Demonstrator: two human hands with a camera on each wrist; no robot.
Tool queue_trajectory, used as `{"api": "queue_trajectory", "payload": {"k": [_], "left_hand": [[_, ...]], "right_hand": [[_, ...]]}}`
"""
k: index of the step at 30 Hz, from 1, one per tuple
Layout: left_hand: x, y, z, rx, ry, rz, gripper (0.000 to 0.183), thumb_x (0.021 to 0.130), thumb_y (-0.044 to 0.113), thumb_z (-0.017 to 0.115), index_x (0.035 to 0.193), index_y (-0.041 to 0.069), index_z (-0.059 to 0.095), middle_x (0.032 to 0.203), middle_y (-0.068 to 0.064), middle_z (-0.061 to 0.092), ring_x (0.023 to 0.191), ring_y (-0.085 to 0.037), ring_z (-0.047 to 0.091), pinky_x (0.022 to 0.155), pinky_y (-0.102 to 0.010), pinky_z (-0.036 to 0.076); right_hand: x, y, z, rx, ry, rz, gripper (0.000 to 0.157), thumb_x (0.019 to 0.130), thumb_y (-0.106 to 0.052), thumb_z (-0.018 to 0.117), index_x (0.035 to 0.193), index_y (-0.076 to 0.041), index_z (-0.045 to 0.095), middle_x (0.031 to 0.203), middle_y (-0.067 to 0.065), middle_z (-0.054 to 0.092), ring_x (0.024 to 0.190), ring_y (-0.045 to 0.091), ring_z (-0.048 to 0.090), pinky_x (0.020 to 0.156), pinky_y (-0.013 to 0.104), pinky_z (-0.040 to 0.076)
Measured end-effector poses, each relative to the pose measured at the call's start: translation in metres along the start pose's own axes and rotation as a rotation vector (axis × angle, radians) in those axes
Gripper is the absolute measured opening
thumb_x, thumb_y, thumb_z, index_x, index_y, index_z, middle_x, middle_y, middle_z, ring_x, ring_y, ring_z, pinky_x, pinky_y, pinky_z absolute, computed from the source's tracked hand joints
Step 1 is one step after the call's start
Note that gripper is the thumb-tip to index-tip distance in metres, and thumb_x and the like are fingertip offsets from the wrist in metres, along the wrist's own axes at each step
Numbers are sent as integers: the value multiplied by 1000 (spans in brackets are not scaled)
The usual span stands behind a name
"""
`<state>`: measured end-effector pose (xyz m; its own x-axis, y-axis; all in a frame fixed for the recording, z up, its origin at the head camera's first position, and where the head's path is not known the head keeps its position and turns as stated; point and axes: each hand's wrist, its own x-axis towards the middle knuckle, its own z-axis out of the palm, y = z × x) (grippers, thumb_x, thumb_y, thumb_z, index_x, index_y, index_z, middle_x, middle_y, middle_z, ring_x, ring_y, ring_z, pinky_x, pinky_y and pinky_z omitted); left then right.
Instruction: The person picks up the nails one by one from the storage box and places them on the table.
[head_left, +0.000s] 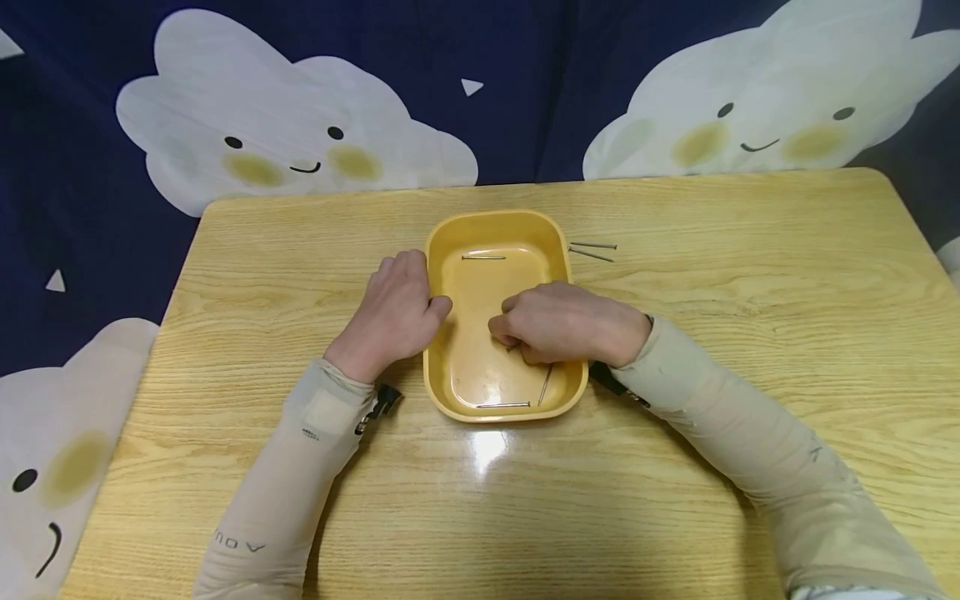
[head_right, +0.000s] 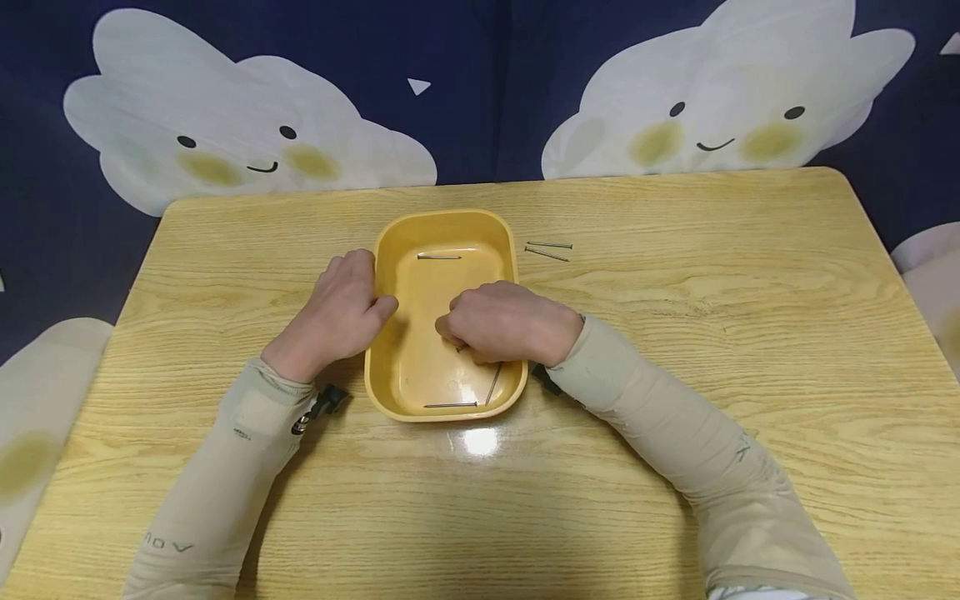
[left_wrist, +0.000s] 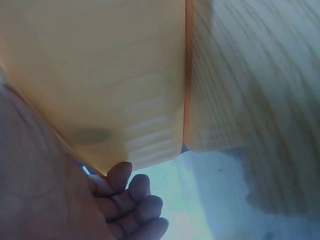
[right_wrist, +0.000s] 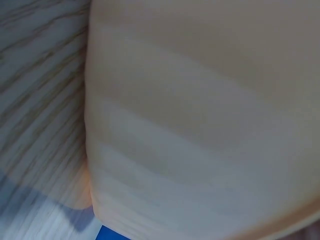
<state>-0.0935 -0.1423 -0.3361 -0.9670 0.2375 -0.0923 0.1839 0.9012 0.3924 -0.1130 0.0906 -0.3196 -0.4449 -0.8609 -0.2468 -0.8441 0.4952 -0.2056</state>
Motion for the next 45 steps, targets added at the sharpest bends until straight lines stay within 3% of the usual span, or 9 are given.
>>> {"api": "queue_trajectory", "payload": {"k": [15, 45], "left_hand": [[-1, 0, 0, 5, -4, 1, 33, 95, 29, 48, 108, -2, 46, 99, -15, 45, 98, -35, 42, 90, -46, 37], [-1, 1, 0, 11, 0, 3, 32, 95, 27, 49, 108, -2, 46, 99, -15, 45, 98, -36, 43, 89, -45, 38]], "right_hand": [[0, 1, 0, 26, 29, -5, 17, 88, -5, 70, 86, -18, 59, 82, -2, 56, 67, 18, 56, 59, 29, 46], [-2, 1, 2, 16, 102, -36, 6, 94, -9, 68, 96, -14, 66, 86, -1, 59, 73, 16, 58, 66, 31, 51]]}}
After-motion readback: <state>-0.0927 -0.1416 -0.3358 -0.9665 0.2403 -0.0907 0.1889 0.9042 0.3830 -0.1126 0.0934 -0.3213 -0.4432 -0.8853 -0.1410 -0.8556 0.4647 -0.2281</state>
